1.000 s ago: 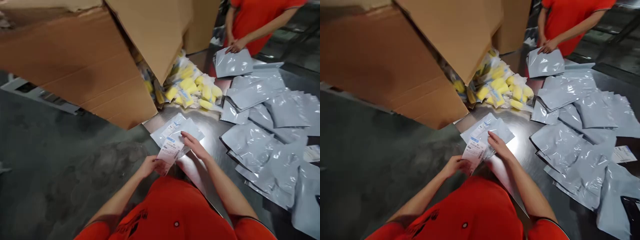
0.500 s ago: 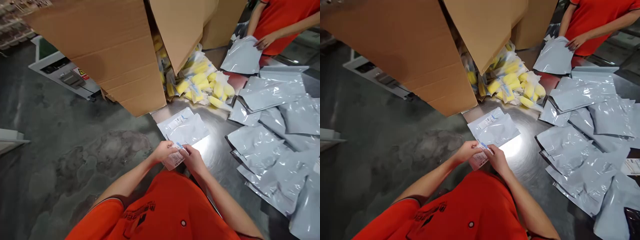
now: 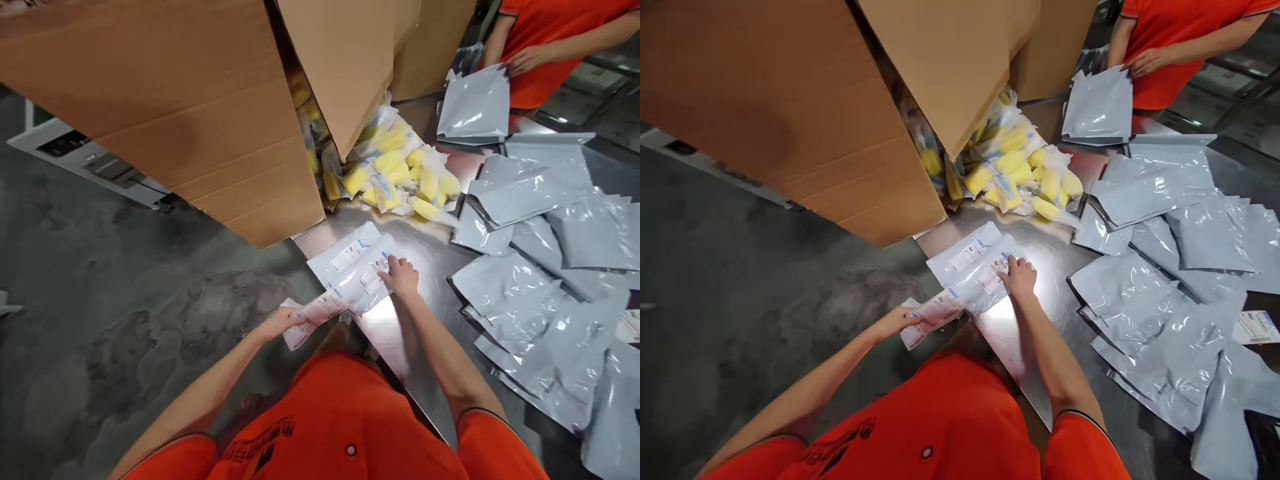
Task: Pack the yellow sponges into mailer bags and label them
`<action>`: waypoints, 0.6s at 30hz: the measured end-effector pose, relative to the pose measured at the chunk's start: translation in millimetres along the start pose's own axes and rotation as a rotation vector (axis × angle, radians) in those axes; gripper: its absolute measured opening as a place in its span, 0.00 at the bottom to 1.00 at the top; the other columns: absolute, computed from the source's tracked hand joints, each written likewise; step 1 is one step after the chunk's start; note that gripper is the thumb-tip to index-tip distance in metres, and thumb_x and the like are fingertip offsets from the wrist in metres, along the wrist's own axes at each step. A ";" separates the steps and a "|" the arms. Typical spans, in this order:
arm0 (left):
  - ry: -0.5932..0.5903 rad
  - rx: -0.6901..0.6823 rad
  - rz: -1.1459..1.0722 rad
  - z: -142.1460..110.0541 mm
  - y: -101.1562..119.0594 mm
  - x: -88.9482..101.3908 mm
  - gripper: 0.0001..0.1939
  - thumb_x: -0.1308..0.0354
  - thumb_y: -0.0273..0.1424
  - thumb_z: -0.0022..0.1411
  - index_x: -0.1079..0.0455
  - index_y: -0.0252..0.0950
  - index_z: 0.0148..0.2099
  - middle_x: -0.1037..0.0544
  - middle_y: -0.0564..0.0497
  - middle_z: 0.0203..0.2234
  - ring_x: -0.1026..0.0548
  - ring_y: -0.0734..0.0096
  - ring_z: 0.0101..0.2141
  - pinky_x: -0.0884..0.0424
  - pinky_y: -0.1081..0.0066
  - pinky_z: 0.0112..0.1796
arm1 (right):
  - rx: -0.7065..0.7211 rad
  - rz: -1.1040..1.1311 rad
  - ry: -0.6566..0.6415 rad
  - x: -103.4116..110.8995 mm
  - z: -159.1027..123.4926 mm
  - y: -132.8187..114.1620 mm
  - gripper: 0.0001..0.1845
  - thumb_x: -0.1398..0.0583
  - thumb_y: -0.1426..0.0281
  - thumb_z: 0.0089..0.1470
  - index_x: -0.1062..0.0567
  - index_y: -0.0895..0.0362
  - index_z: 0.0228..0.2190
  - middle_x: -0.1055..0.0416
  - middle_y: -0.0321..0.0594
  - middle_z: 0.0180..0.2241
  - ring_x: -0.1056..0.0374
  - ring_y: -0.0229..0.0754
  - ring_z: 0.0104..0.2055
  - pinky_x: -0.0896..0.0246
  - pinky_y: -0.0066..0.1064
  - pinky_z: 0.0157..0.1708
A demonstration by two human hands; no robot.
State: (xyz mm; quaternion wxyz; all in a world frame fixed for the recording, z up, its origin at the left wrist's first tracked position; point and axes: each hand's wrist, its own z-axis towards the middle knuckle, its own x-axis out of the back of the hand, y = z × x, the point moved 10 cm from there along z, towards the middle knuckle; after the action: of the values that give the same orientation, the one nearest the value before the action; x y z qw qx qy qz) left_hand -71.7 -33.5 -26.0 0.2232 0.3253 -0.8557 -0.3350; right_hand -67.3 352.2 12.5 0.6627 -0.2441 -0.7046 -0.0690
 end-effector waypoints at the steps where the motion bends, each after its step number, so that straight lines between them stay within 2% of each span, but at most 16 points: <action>1: 0.000 0.015 -0.021 -5.7 -6.7 8.0 0.19 0.33 0.45 0.46 0.19 0.34 0.33 0.17 0.47 0.26 0.21 0.55 0.33 0.30 0.68 0.33 | -0.015 -0.059 0.022 -0.5 -3.4 1.6 0.36 0.36 0.55 0.56 0.34 0.54 0.62 0.30 0.56 0.53 0.35 0.60 0.52 0.40 0.46 0.48; 4: -0.034 0.059 -0.105 -15.7 -17.1 16.9 0.25 0.32 0.50 0.45 0.17 0.35 0.38 0.15 0.44 0.34 0.19 0.50 0.38 0.27 0.64 0.40 | -0.005 -0.085 0.133 -3.8 -21.8 -10.3 0.44 0.40 0.53 0.60 0.45 0.61 0.68 0.42 0.63 0.64 0.45 0.67 0.64 0.45 0.53 0.56; 6: -0.069 0.058 -0.147 -10.7 -8.6 9.3 0.27 0.32 0.51 0.44 0.17 0.35 0.40 0.15 0.44 0.36 0.19 0.50 0.40 0.27 0.63 0.43 | 0.042 -0.055 0.133 -20.8 -31.1 -39.6 0.42 0.44 0.53 0.63 0.45 0.65 0.68 0.50 0.64 0.68 0.55 0.68 0.69 0.52 0.56 0.61; 8: -0.122 0.015 -0.139 3.5 14.8 -7.9 0.25 0.31 0.50 0.44 0.17 0.34 0.38 0.15 0.44 0.36 0.19 0.51 0.40 0.27 0.63 0.44 | 0.055 -0.033 0.063 -45.0 -29.7 -78.5 0.40 0.45 0.54 0.64 0.44 0.64 0.68 0.54 0.64 0.70 0.60 0.70 0.71 0.59 0.61 0.63; 10: -0.169 -0.043 -0.083 21.0 45.8 -27.6 0.24 0.31 0.48 0.43 0.17 0.34 0.35 0.15 0.44 0.34 0.20 0.51 0.39 0.27 0.63 0.44 | 0.067 -0.005 -0.013 -59.6 -14.7 -115.6 0.41 0.46 0.51 0.64 0.46 0.61 0.69 0.57 0.64 0.70 0.61 0.71 0.71 0.61 0.64 0.63; 12: -0.167 -0.103 0.000 35.4 75.4 -39.0 0.23 0.32 0.49 0.43 0.17 0.34 0.33 0.15 0.45 0.34 0.20 0.50 0.39 0.27 0.63 0.43 | 0.093 0.030 -0.030 -49.3 9.4 -130.6 0.42 0.48 0.48 0.64 0.48 0.57 0.70 0.58 0.62 0.71 0.60 0.70 0.71 0.58 0.63 0.63; 13: -0.147 -0.136 0.041 39.9 87.9 -40.0 0.23 0.34 0.50 0.44 0.17 0.35 0.32 0.15 0.45 0.34 0.20 0.50 0.39 0.27 0.63 0.43 | 0.094 0.036 -0.014 -34.5 20.7 -122.8 0.42 0.49 0.48 0.64 0.50 0.55 0.70 0.59 0.59 0.71 0.60 0.68 0.72 0.57 0.62 0.63; 14: -0.121 -0.172 0.077 42.1 98.2 -38.3 0.23 0.35 0.50 0.45 0.17 0.35 0.32 0.15 0.45 0.35 0.21 0.49 0.40 0.27 0.63 0.44 | 0.075 0.026 0.019 -14.9 28.6 -103.0 0.42 0.48 0.48 0.64 0.51 0.53 0.70 0.60 0.57 0.72 0.60 0.67 0.72 0.56 0.61 0.63; 15: -0.098 -0.204 0.106 42.3 105.4 -35.1 0.23 0.36 0.51 0.46 0.17 0.36 0.33 0.15 0.46 0.37 0.21 0.49 0.42 0.27 0.63 0.44 | 0.032 0.000 0.057 7.0 31.3 -72.0 0.43 0.47 0.49 0.63 0.52 0.52 0.71 0.62 0.55 0.72 0.62 0.66 0.72 0.57 0.62 0.63; 16: -0.087 -0.230 0.125 40.9 109.2 -31.9 0.24 0.37 0.51 0.47 0.17 0.36 0.35 0.15 0.46 0.38 0.21 0.49 0.43 0.27 0.63 0.45 | -0.039 -0.052 0.098 29.2 27.8 -31.8 0.43 0.44 0.51 0.62 0.52 0.52 0.71 0.64 0.55 0.73 0.64 0.66 0.73 0.60 0.64 0.64; 18: -0.095 -0.250 0.137 36.0 107.0 -29.3 0.24 0.37 0.51 0.48 0.17 0.37 0.36 0.15 0.46 0.39 0.22 0.48 0.44 0.27 0.63 0.46 | -0.276 -0.186 0.121 63.9 2.4 65.4 0.47 0.38 0.59 0.58 0.52 0.58 0.70 0.64 0.62 0.72 0.66 0.72 0.72 0.64 0.70 0.62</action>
State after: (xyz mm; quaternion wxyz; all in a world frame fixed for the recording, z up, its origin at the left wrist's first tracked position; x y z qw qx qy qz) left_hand -116.6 63.0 21.8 0.2437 0.2195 -0.8370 -0.4379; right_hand -41.2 426.3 59.3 0.6548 -0.2621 -0.6668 -0.2407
